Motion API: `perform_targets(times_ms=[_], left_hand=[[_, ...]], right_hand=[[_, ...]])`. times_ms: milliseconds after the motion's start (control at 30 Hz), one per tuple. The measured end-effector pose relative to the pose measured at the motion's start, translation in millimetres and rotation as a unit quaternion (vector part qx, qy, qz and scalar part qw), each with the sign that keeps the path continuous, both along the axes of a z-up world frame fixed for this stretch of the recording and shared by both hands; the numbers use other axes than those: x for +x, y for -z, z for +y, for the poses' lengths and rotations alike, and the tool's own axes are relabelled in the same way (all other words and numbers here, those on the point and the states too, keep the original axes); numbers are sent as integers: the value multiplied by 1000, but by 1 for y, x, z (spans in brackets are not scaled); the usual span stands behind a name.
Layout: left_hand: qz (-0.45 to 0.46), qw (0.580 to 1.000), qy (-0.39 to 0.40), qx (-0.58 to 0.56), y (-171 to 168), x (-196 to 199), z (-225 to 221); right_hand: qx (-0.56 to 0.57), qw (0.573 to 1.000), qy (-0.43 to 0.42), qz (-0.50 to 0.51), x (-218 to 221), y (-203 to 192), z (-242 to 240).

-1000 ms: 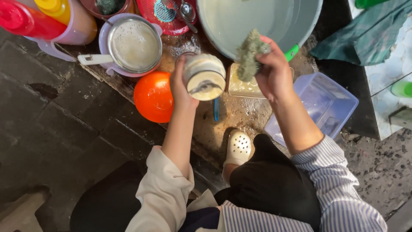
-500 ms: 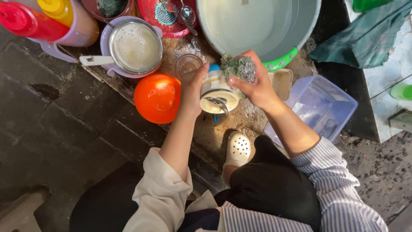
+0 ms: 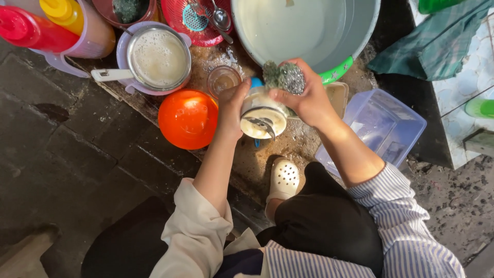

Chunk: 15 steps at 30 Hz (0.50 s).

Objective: Washing and rinsing various kitchen utensils and blender components in a basin of soapy water.

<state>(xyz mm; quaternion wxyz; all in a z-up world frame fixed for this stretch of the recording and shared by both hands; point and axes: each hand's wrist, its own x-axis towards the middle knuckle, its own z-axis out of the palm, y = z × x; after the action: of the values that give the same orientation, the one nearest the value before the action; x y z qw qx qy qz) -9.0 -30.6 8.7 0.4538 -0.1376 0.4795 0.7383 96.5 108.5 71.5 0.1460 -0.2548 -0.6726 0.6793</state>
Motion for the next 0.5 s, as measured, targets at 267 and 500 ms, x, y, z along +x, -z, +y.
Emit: perform_targets(times_ms=[267,500], left_hand=[[-121,990,-66,38,31,-1,0],[143,985,59,-69,2,-3,-16]], right_hand=[[25,995,-101,1,8,7,15],[3,1000,-4,-4,-6,6,-4]])
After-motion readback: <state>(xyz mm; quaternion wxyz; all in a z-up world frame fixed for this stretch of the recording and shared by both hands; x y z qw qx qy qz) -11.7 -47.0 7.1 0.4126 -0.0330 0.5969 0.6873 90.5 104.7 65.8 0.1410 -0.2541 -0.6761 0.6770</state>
